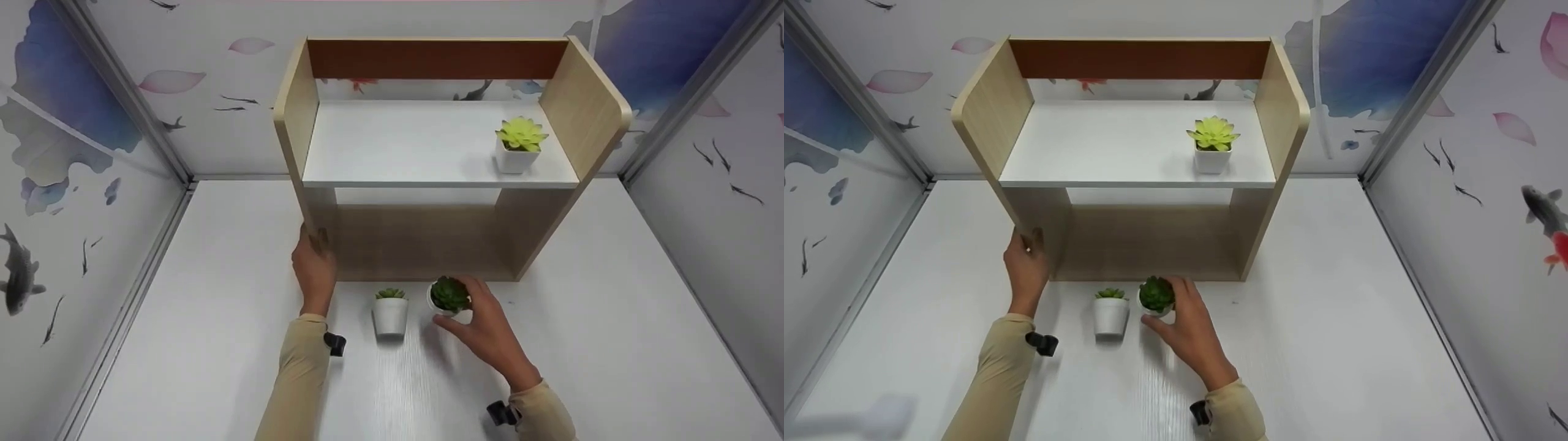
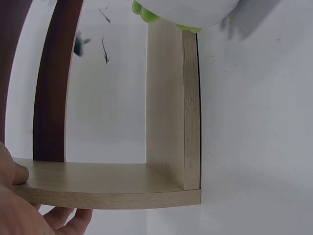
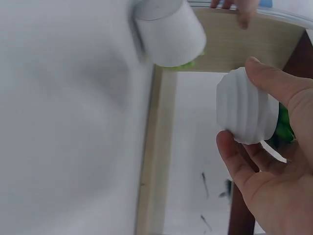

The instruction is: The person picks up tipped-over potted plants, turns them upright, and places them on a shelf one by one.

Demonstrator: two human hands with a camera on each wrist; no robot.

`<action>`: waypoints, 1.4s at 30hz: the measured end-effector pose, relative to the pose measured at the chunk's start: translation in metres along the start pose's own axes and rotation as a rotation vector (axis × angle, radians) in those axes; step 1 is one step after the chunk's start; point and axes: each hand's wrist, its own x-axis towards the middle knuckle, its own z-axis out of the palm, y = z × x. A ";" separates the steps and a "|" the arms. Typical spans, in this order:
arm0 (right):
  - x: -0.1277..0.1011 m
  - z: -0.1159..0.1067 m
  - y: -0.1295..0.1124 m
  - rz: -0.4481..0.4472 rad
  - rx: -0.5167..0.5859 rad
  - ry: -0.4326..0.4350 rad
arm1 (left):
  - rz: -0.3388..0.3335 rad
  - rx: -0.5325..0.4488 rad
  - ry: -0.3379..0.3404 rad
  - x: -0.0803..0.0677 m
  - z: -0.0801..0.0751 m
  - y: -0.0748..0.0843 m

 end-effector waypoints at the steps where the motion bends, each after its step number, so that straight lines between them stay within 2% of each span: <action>1: 0.000 -0.002 -0.003 -0.007 -0.003 0.008 | -0.003 -0.001 -0.002 0.000 0.000 0.000; 23: 0.011 -0.068 -0.082 -0.207 -0.024 0.160 | 0.007 -0.013 -0.012 -0.001 -0.001 0.003; 27: 0.016 -0.080 -0.099 -0.240 0.008 0.188 | 0.011 -0.009 -0.013 -0.002 -0.002 0.002; 34: 0.033 -0.101 -0.137 -0.285 0.127 0.189 | 0.017 -0.008 -0.001 0.000 -0.002 0.000; 42: 0.060 -0.126 -0.174 -0.369 0.112 0.253 | -0.002 -0.013 -0.010 -0.001 -0.001 0.000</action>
